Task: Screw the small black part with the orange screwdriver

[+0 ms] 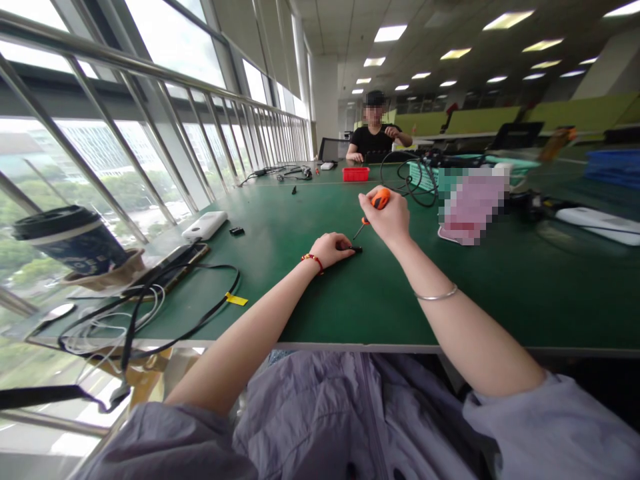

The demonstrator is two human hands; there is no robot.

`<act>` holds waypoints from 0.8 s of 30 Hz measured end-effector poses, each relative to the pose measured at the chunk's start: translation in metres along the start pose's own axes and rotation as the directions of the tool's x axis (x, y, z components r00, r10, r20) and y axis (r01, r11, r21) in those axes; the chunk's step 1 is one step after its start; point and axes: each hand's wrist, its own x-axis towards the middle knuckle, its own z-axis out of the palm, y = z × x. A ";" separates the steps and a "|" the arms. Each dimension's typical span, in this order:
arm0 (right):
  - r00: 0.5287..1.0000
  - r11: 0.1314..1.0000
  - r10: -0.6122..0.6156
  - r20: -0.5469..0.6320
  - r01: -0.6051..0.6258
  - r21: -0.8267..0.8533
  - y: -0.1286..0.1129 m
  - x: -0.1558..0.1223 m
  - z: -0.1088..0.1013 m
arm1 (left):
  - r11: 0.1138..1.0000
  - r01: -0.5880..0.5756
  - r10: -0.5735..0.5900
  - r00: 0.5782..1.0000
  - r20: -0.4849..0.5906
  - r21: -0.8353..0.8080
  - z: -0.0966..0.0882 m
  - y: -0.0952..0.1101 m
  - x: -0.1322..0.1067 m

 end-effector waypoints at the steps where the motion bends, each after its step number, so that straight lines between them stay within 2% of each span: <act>1: 1.000 1.000 0.009 -0.026 -0.009 -0.013 0.003 0.001 0.000 | 1.000 -0.004 0.004 1.000 0.000 0.006 0.000 0.001 0.000; 4: 0.997 0.997 0.046 -0.062 -0.050 -0.062 0.013 0.004 0.000 | 0.999 -0.030 0.030 0.999 -0.022 0.018 0.001 0.003 0.000; 10: 0.992 0.983 0.116 -0.059 -0.123 -0.133 0.029 0.009 0.001 | 0.996 -0.078 0.081 0.994 -0.073 0.033 0.005 0.006 0.002; 24: 0.993 0.986 0.107 -0.050 -0.112 -0.123 0.032 0.008 0.002 | 0.993 -0.097 0.101 0.993 -0.063 0.067 0.001 0.005 0.002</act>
